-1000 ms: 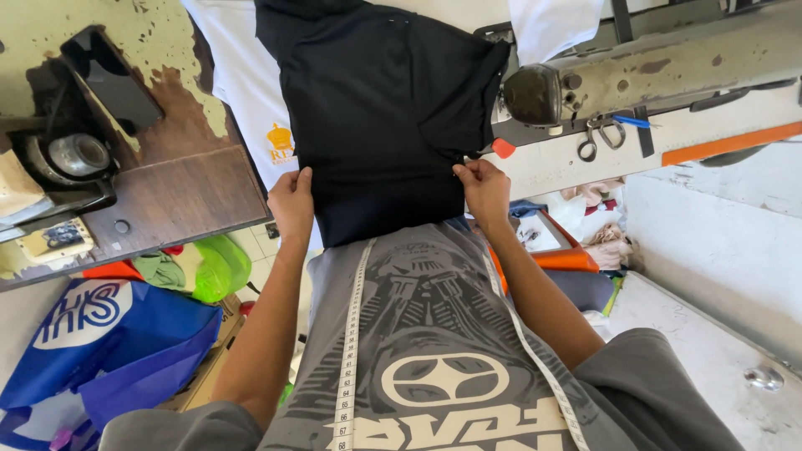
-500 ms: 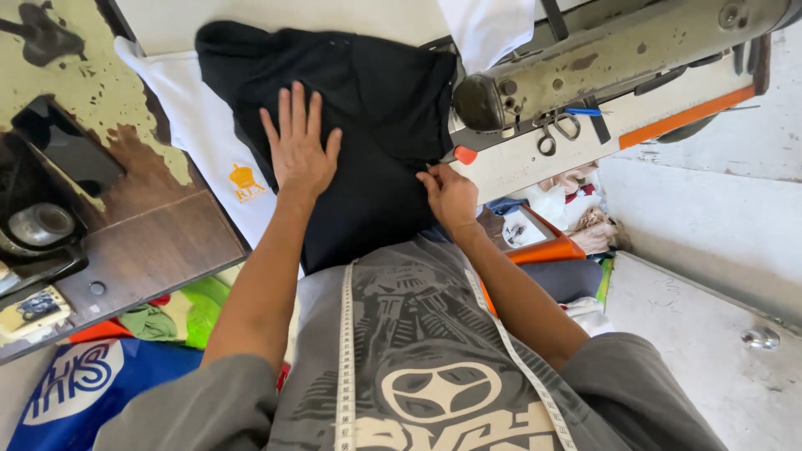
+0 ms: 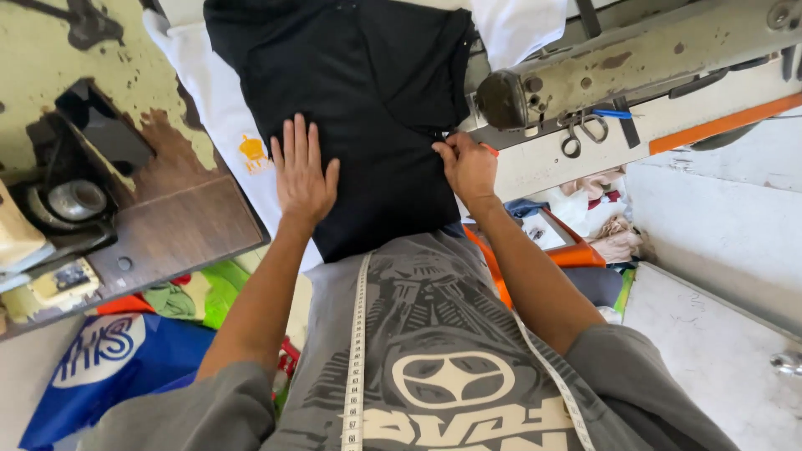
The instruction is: The person measures a black garment and a white t-shirt using a tape measure and a ruler, marking the fabric with a pencil. They then use scissors to cut the white t-shirt along the marked lines.
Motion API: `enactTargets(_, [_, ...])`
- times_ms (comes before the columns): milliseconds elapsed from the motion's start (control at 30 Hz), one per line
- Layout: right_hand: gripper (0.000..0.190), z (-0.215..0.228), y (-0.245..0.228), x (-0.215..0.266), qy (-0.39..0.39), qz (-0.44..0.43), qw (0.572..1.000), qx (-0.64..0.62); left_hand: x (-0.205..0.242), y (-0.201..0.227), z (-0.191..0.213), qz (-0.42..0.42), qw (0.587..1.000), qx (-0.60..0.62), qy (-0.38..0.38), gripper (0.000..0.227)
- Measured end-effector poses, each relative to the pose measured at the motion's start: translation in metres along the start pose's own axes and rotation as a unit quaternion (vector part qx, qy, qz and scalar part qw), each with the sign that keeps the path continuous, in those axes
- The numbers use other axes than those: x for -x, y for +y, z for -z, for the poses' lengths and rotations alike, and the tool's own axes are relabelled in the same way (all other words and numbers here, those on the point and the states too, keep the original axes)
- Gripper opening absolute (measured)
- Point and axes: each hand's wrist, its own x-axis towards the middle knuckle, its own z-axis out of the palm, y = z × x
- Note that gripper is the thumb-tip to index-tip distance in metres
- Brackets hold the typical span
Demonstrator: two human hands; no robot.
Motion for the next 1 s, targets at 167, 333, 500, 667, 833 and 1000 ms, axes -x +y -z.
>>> enactTargets(167, [0.033, 0.003, 0.004, -0.002, -0.006, 0.020, 1.000, -0.016, -0.002, -0.005, 0.026, 0.095, 0.989, 0.003, -0.109, 0.070])
enactTargets(333, [0.032, 0.077, -0.016, 0.028, -0.065, 0.014, 0.991, -0.118, 0.064, -0.036, 0.034, 0.131, 0.990, 0.009, 0.045, 0.075])
enactTargets(500, [0.051, 0.164, -0.037, 0.083, -0.409, -0.167, 0.897, -0.031, 0.126, 0.002, 0.047, 0.344, 0.887, 0.144, -0.273, 0.068])
enactTargets(667, [0.060, 0.142, -0.041, 0.100, -0.460, -0.148, 0.874, -0.047, 0.079, 0.082, 0.102, 0.274, 0.740, 0.471, -0.395, 0.055])
enactTargets(833, [0.091, 0.143, -0.112, 0.065, -0.490, -0.197, 0.826, -0.196, 0.049, 0.122, 0.101, 0.111, 0.784, 0.574, -0.207, 0.017])
enactTargets(1000, [0.027, 0.150, -0.120, 0.013, -0.226, -0.294, 0.604, -0.705, 0.049, 0.110, 0.106, 0.083, 0.763, 0.524, -0.370, 0.020])
